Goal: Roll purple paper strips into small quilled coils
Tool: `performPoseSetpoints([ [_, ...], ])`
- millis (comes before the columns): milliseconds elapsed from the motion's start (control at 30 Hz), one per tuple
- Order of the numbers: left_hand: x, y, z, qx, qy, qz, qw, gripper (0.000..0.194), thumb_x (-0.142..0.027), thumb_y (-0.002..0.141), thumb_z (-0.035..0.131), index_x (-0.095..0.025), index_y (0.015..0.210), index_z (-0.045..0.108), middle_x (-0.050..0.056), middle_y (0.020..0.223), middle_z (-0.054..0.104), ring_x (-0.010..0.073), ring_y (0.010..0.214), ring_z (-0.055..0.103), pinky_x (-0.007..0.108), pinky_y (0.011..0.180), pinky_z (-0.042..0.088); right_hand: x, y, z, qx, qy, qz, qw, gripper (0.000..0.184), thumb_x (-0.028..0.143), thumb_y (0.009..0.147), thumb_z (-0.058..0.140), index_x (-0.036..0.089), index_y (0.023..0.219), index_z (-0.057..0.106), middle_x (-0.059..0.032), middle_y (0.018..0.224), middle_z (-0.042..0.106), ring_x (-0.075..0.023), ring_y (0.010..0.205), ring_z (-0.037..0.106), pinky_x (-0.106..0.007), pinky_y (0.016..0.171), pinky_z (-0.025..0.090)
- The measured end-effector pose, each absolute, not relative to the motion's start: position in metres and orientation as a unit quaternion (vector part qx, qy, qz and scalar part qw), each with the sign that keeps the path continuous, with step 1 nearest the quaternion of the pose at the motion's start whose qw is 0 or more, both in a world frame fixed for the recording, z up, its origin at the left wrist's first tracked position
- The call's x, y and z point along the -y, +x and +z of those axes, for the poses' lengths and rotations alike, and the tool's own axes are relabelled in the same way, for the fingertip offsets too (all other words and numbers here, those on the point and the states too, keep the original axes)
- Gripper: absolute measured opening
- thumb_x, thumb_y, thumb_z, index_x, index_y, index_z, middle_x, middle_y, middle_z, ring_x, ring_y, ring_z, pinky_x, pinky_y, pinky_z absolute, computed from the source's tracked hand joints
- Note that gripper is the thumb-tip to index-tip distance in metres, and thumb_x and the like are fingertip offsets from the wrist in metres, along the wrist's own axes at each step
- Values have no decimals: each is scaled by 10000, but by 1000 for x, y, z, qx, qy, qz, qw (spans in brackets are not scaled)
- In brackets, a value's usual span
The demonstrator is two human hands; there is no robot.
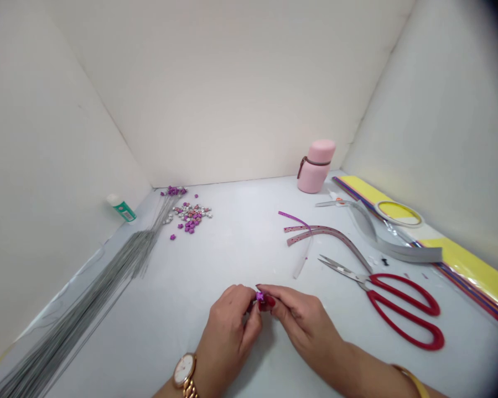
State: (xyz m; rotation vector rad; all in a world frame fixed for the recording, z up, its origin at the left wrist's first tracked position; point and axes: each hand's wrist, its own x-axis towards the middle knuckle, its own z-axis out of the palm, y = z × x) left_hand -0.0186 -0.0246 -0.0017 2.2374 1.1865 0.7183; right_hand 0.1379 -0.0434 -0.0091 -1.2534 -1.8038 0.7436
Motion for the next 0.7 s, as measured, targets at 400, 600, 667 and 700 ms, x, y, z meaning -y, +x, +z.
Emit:
performPoseSetpoints([
  [400, 25, -19, -4, -442, 779, 317, 312, 204, -139, 849, 405, -214, 953, 564, 31, 860, 651, 161, 778, 591, 266, 704, 465, 39, 140, -5, 670, -513, 323, 428, 214, 205, 836, 471, 226, 958, 646, -19, 814, 695, -151, 739, 643, -243, 695, 520],
  [600, 28, -20, -2, -430, 790, 306, 312, 170, -154, 835, 427, -198, 934, 559, 44, 852, 639, 172, 780, 583, 281, 705, 457, 40, 140, -5, 671, -512, 325, 426, 198, 215, 835, 463, 215, 922, 642, -21, 807, 701, -151, 719, 647, -237, 665, 526],
  [667, 27, -20, -2, -432, 796, 300, 301, 164, -156, 836, 422, -196, 918, 559, 47, 832, 633, 177, 765, 577, 287, 692, 453, 41, 140, -5, 677, -515, 318, 419, 202, 216, 835, 458, 213, 920, 641, -24, 809, 703, -153, 717, 647, -242, 671, 525],
  [700, 27, -20, -2, -433, 799, 296, 295, 165, -156, 839, 415, -196, 906, 560, 46, 818, 630, 178, 753, 574, 288, 682, 450, 41, 141, -5, 680, -515, 316, 415, 201, 214, 834, 459, 212, 921, 641, -25, 809, 704, -154, 718, 646, -246, 676, 524],
])
